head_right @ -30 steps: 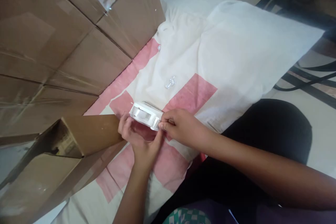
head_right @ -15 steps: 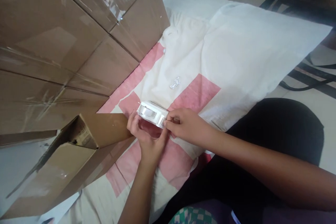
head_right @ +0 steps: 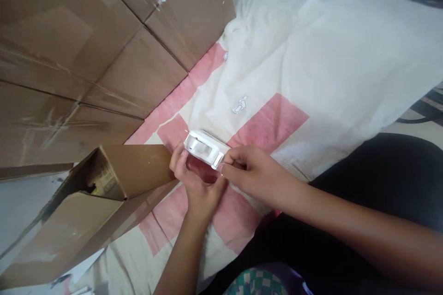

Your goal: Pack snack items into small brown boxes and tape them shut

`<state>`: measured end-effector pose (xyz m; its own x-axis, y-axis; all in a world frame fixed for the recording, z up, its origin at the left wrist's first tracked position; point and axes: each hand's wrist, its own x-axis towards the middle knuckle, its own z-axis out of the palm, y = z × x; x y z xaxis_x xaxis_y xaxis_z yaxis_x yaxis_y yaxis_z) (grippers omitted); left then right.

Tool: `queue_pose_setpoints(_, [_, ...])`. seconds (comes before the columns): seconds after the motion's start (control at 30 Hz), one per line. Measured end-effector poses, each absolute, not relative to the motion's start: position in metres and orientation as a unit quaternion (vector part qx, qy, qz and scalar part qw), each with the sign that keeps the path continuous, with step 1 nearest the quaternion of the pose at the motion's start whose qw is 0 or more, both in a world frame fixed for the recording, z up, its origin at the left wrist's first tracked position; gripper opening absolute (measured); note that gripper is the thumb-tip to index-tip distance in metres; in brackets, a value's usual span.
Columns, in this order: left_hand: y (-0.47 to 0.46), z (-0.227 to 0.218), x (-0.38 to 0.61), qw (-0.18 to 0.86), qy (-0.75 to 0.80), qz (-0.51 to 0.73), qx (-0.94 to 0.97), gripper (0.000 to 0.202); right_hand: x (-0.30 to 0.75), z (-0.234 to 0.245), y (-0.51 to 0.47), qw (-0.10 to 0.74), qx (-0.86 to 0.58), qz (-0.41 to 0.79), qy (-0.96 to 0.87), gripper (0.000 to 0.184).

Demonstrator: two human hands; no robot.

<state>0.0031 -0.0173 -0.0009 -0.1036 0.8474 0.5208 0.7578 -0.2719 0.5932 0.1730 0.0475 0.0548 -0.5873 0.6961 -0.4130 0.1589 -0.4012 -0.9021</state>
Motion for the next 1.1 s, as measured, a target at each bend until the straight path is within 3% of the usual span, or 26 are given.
queue_pose_setpoints(0.33, [-0.019,-0.003,0.003,0.052,0.615,0.428,0.660,0.084,0.172,0.057,0.047,0.177,-0.413,0.753,-0.480,0.017])
queue_pose_setpoints(1.1, [-0.016,-0.009,0.000,0.040,0.611,0.435,0.660,0.080,0.175,0.077,0.046,0.188,-0.425,0.730,-0.501,0.035])
